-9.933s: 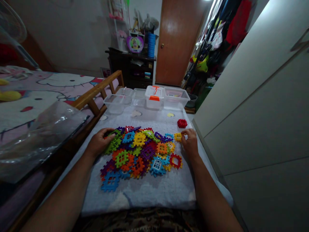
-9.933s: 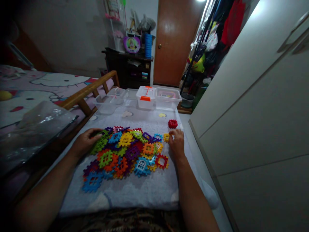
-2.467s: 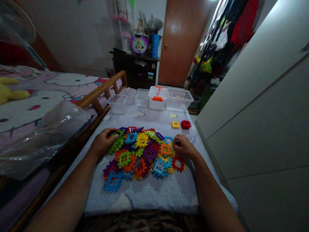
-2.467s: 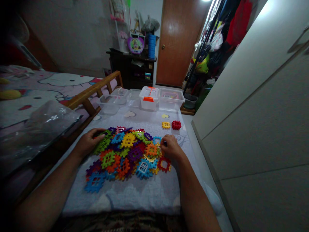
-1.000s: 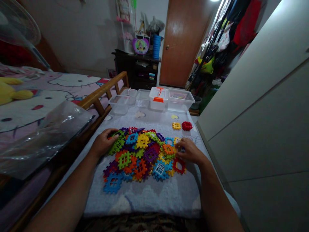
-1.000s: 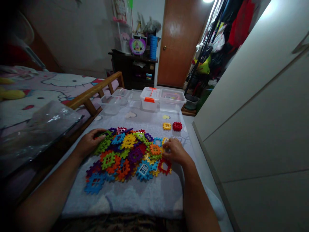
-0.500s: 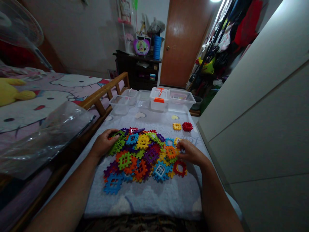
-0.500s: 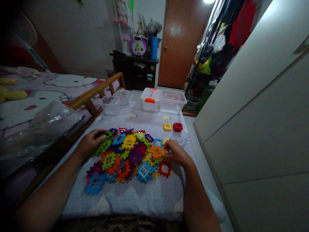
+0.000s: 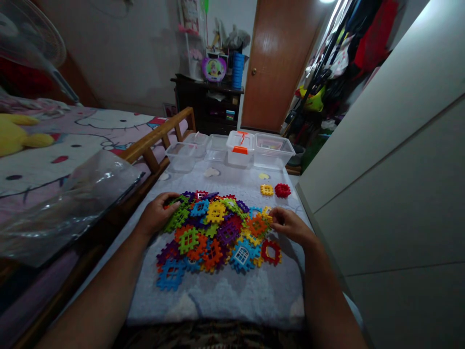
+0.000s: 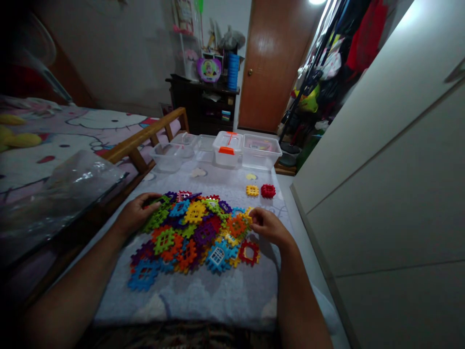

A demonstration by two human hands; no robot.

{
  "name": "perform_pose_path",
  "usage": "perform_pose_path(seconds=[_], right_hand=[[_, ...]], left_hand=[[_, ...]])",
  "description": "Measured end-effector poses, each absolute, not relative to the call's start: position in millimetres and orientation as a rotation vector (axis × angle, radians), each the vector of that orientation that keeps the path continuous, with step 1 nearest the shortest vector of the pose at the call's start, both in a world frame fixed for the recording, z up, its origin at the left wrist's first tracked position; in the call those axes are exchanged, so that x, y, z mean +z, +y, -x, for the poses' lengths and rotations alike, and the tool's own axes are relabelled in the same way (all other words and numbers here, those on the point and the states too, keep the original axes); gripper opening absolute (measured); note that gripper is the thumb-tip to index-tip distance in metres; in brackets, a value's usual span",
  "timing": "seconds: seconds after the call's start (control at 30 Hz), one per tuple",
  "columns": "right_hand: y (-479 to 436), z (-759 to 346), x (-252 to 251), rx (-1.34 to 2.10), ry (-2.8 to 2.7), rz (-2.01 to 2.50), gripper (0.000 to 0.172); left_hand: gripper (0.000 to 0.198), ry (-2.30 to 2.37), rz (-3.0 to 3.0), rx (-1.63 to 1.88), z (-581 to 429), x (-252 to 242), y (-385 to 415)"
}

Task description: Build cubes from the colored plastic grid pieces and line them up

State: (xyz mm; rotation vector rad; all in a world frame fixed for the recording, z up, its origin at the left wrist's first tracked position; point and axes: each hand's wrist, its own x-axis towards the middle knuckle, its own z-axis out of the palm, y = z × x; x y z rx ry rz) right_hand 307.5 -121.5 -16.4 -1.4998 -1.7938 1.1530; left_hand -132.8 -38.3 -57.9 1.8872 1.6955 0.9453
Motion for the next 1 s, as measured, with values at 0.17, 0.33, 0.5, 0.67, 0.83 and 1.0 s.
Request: perform_pose_path(seconds=[0.17, 0.33, 0.5, 0.67, 0.83, 1.0], right_hand=[[-122.0, -308.2, -13.6, 1.258, -1.686, 1.455, 0.022], [-122.4, -301.3, -15.4, 1.306, -1.662, 1.426, 0.022], [-121.5, -298.5, -15.9, 1.206, -1.667, 1.436, 0.021], [-120.6, -305.5, -14.9, 1.099, -1.578, 1.488, 0.025], [-120.7, -297.5, -15.9, 1.157, -1.578, 1.455, 0.027], [-122.2, -284.5, -13.9, 1.250, -1.563, 1.373, 0.029]], left_hand=[[0.049, 1.693, -1.870, 0.925, 132.5, -56.5, -39.1], [0.050, 1.673, -1.873, 0.933, 132.2, -55.9, -38.5], [0.051, 1.672, -1.873, 0.930, 132.4, -56.5, -38.1], [0.052, 1.686, -1.872, 0.925, 131.7, -55.1, -38.8], [0.051, 1.687, -1.884, 0.927, 131.6, -54.8, -38.8], [0.052, 1.688, -1.871, 0.903, 132.2, -54.4, -39.2]])
